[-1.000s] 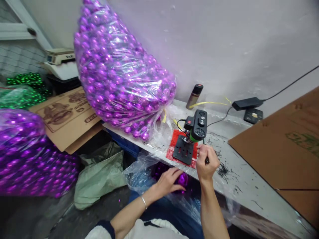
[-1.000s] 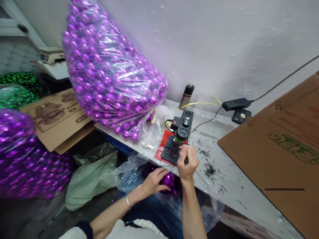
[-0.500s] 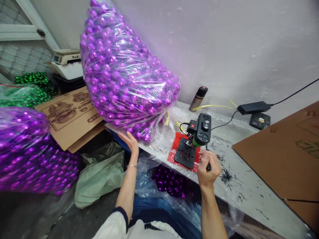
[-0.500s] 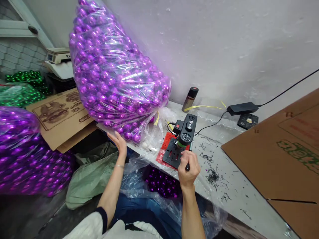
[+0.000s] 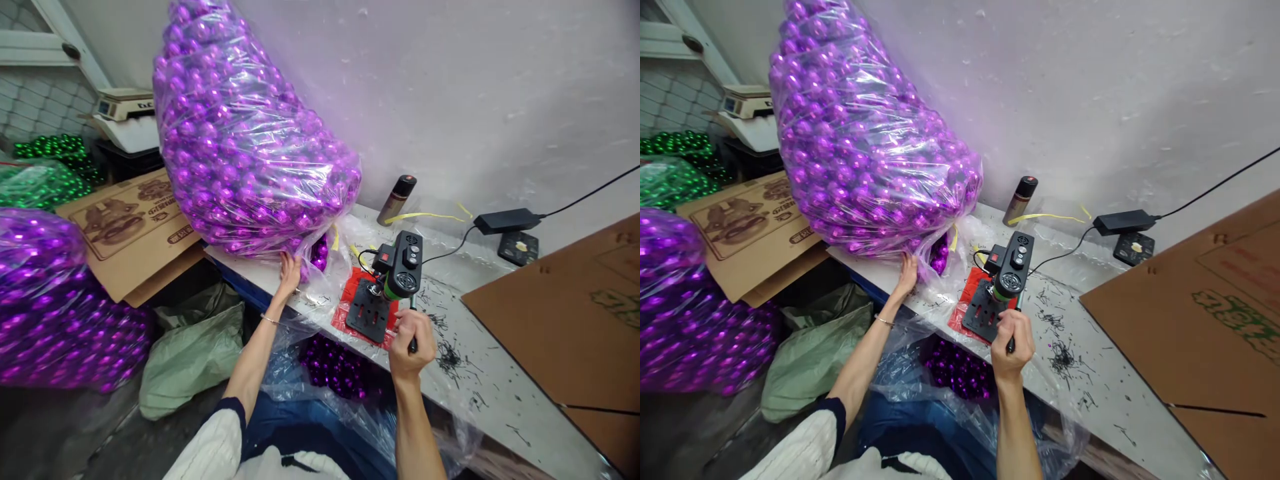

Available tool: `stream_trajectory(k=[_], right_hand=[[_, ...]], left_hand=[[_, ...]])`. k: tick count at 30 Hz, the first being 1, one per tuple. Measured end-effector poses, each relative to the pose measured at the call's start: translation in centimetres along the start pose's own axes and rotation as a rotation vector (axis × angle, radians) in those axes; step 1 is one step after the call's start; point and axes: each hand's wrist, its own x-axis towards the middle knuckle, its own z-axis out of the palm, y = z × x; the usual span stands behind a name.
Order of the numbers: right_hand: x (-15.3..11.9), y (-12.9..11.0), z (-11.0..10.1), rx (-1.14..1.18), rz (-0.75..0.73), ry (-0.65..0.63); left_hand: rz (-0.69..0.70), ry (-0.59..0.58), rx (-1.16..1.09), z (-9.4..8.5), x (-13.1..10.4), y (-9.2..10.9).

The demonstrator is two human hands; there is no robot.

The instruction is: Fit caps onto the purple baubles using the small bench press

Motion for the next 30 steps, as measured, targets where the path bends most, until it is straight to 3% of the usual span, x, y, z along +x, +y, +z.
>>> stream_trajectory(k=[2, 4, 6, 7, 11, 14, 18, 21, 25, 30], right_hand=[[-0.1, 0.1, -0.1, -0.007, -0.014, -0.02], [-0.3, 0.2, -0.1, -0.004, -0.008, -0.021], [-0.3, 0.3, -0.1, 0.004, 0.002, -0.009], [-0.3, 0.3, 0.0, 0.007, 0.003, -0.006], [-0.4, 0.3, 0.0, 0.002, 0.007, -0.017], [-0.5, 0.2, 0.0, -0.002, 0.008, -0.015], [-0.4, 0.2, -0.2, -0.016, -0.008, -0.025], [-0.4, 0.2, -0.3, -0.027, -0.025, -0.053], [-0.4, 0.3, -0.4, -0.029, -0.043, -0.049], [-0.2, 0.1, -0.6, -0.049, -0.07, -0.088]], left_hand=[[0.091, 0.145, 0.027, -1.6, -0.1, 0.5], [0.232, 0.398, 0.081, -3.7, 0.6, 2.1], [0.4, 0.576, 0.156, -5.5, 2.3, 5.1], [0.484, 0.585, 0.196, -6.0, 3.5, 7.1], [0.675, 0.343, 0.327, -5.8, 8.9, 15.2], [0.698, 0.154, 0.401, -4.3, 12.3, 18.2], [0.645, 0.055, 0.438, -2.9, 14.2, 18.5], [0.686, 0.079, 0.405, -2.3, 13.5, 18.3], [0.777, -0.05, 0.387, -1.6, 13.3, 17.8], [0.745, -0.109, 0.467, -1.5, 16.7, 18.4]])
